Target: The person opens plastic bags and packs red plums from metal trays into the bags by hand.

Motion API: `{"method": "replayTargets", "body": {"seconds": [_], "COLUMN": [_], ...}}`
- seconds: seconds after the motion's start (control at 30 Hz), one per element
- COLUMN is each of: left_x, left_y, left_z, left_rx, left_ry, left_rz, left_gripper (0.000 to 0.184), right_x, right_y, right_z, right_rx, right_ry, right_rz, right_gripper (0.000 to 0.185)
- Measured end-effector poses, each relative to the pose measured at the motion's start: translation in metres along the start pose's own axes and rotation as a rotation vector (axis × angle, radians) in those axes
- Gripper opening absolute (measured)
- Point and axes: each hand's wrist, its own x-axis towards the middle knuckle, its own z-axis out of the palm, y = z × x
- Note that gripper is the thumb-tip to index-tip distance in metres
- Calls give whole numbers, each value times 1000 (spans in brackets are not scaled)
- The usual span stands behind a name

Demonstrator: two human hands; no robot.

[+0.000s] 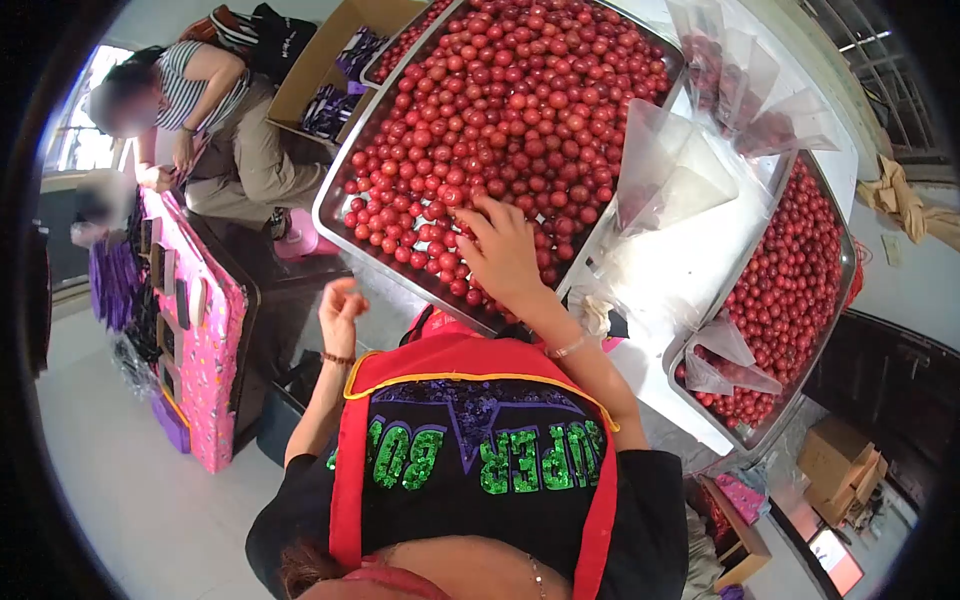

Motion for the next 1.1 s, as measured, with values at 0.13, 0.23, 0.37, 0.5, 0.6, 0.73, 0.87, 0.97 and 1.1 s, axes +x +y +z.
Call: {"method": "replayTargets", "body": {"seconds": [0.13,0.23,0.37,0.5,0.6,0.73,0.87,0.97,1.1], "left_x": [-39,-46,-22,35,73,61,39,18,-135], "left_y": [-33,-2,13,43,38,39,54,7,-114], "left_z": [15,45,61,71,84,88,63,24,-67], "left_rx": [-25,261,327,799,1015,1109,727,223,26], "left_ry": [-189,-253,-121,16,123,-80,41,295,122], "left_rz": [-119,-56,301,745,733,779,750,463,-154], "left_gripper": [14,12,13,27,31,34,35,26,26], "right_x": [33,35,29,1,-17,-30,-34,-32,-21], "right_y": [1,19,11,26,30,24,22,20,-5], "right_z": [28,35,-3,-21,-21,-28,-39,-43,-26], "right_rx": [-338,-364,-204,-348,-432,-373,-114,-75,289], "right_ry": [53,-8,20,37,-38,-82,14,72,-86], "right_rz": [-198,-228,-169,-20,43,-79,5,-51,-60], "right_gripper": [32,30,30,36,42,36,25,16,12]}}
